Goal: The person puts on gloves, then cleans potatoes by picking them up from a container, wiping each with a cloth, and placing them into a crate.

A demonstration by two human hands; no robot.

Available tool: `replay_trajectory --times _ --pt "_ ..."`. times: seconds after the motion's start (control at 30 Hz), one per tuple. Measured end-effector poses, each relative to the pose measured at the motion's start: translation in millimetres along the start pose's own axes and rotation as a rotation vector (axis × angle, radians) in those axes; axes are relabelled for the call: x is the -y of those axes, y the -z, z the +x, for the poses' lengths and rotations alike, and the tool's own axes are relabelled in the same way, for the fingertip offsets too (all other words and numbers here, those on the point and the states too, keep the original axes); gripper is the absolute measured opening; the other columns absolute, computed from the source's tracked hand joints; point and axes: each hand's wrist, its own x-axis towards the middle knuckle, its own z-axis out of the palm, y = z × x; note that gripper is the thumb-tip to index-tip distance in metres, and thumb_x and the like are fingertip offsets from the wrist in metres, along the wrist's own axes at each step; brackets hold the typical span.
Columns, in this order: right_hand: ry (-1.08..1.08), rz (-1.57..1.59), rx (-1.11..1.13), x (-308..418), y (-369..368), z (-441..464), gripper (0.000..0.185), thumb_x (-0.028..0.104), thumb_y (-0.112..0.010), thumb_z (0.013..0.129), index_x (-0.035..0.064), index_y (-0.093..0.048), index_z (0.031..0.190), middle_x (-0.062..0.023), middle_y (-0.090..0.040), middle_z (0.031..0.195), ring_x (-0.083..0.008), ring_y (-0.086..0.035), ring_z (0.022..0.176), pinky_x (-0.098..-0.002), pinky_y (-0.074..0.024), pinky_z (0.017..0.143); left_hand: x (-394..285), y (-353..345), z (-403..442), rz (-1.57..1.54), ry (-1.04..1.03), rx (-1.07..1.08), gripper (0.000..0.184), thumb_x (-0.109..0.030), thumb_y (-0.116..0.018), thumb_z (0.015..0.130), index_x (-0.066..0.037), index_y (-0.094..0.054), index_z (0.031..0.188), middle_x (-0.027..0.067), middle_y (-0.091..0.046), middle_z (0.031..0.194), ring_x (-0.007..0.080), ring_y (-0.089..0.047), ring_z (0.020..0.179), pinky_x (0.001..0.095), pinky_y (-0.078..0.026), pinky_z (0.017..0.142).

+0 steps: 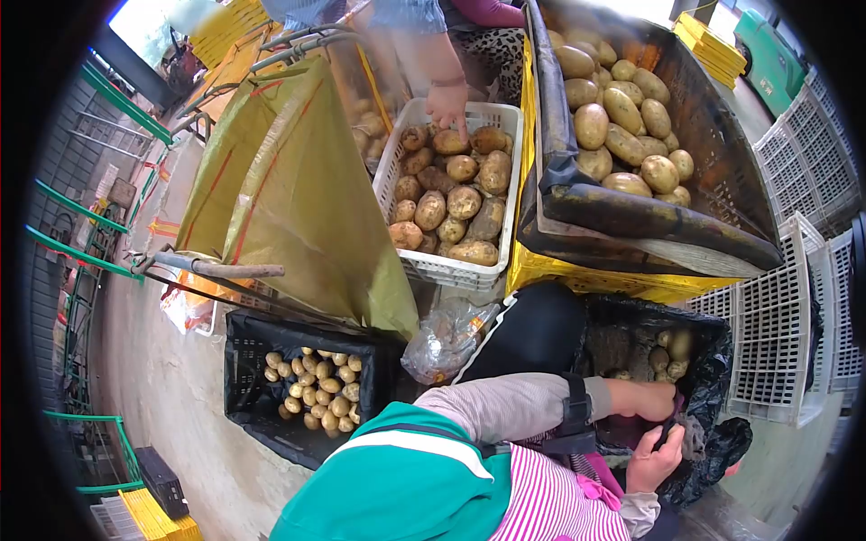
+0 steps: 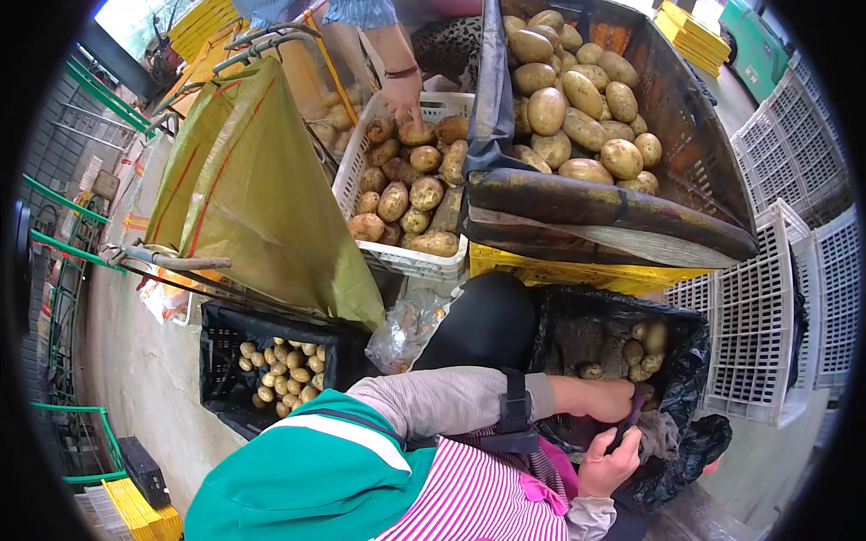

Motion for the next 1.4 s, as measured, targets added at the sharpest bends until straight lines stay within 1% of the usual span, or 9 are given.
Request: replay_trajectory --times 0.17,0.3,0.53,0.97,1.07,1.13,1.23,1.3,1.4 --pt "-0.014 -0.009 0.066 24.7 18.6 22.2 0.013 0.008 -0.051 0.088 -0.0032 -0.045 0.084 -0.0265 -0.048 0.070 -0.0488 -0.049 0.066 -0.0527 -0.0354 0.059 -32.5 -7.2 5.3 -1.160 -0.232 0.180 0.021 -0.010 -0.049 0.093 0.003 -0.063 0.101 0.0183 -0.070 0.089 0.0274 -0.065 0.062 0.0373 -0.051 0.056" --pt "-0.033 0.026 0.062 33.6 22.2 37.5 0.012 0.007 -0.053 0.087 -0.0012 -0.047 0.081 -0.0247 -0.049 0.071 -0.0461 -0.050 0.065 -0.0494 -0.0386 0.059 10.4 -7.4 28.5 -0.061 -0.612 -0.320 0.017 -0.014 -0.061 0.091 0.001 -0.068 0.091 0.0121 -0.072 0.085 0.0173 -0.065 0.069 0.0339 -0.052 0.062" --pt "-0.037 -0.040 0.185 25.3 11.2 32.0 0.017 0.013 -0.058 0.082 0.0023 -0.048 0.074 -0.0207 -0.056 0.065 -0.0414 -0.058 0.056 -0.0487 -0.0454 0.050 -5.0 9.9 4.5 -0.744 -0.302 0.261 0.047 -0.017 -0.053 0.098 -0.002 -0.042 0.141 0.0083 -0.046 0.143 0.0152 -0.053 0.120 0.0292 -0.043 0.100" --pt "0.001 0.154 0.088 24.8 11.9 25.8 0.019 0.014 -0.060 0.082 0.0039 -0.048 0.071 -0.0146 -0.055 0.063 -0.0352 -0.058 0.054 -0.0428 -0.0470 0.048 21.1 23.5 31.5 -0.832 -0.115 0.266 0.049 -0.019 -0.062 0.093 0.000 -0.046 0.135 0.0122 -0.058 0.126 0.0198 -0.060 0.112 0.0323 -0.050 0.092" --pt "0.007 0.135 0.149 24.2 -0.8 19.8 0.020 0.015 -0.060 0.083 0.0040 -0.049 0.071 -0.0158 -0.057 0.063 -0.0349 -0.061 0.057 -0.0426 -0.0496 0.050 67.4 12.7 100.1 -1.277 0.059 0.326 0.054 -0.027 -0.054 0.096 0.001 -0.038 0.140 0.0157 -0.052 0.132 0.0218 -0.057 0.111 0.0347 -0.050 0.091" --pt "-0.009 0.145 0.156 19.1 -14.4 14.1 0.020 0.016 -0.060 0.083 0.0036 -0.050 0.071 -0.0162 -0.058 0.063 -0.0351 -0.061 0.057 -0.0427 -0.0499 0.050 57.9 21.1 103.1 -1.236 -0.009 0.794 0.056 -0.025 -0.052 0.097 0.003 -0.033 0.142 0.0183 -0.047 0.137 0.0249 -0.054 0.116 0.0366 -0.048 0.095" --pt "-0.072 0.162 0.141 10.1 -13.4 7.1 0.020 0.016 -0.060 0.083 0.0033 -0.050 0.071 -0.0162 -0.058 0.063 -0.0347 -0.061 0.056 -0.0426 -0.0499 0.051 17.7 22.3 39.7 -0.692 -0.303 0.532 0.056 -0.020 -0.053 0.096 0.003 -0.033 0.143 0.0179 -0.048 0.136 0.0230 -0.056 0.113 0.0355 -0.048 0.094" --pt "-0.041 0.157 0.098 12.9 -10.4 6.3 0.021 0.016 -0.061 0.082 0.0033 -0.049 0.070 -0.0154 -0.057 0.062 -0.0336 -0.061 0.055 -0.0416 -0.0496 0.050 -13.7 13.2 -2.3 -0.901 -0.087 0.088 0.046 -0.014 -0.043 0.100 0.007 -0.034 0.140 0.0207 -0.053 0.132 0.0246 -0.055 0.117 0.0306 -0.048 0.096" --pt "0.015 0.198 0.067 16.1 -9.4 13.9 0.020 0.014 -0.061 0.080 0.0043 -0.048 0.069 -0.0138 -0.054 0.059 -0.0328 -0.059 0.052 -0.0408 -0.0486 0.048 -5.3 14.1 17.9 -0.897 -0.124 0.171 0.047 -0.014 -0.047 0.098 0.003 -0.034 0.141 0.0201 -0.049 0.136 0.0253 -0.050 0.124 0.0341 -0.043 0.103"
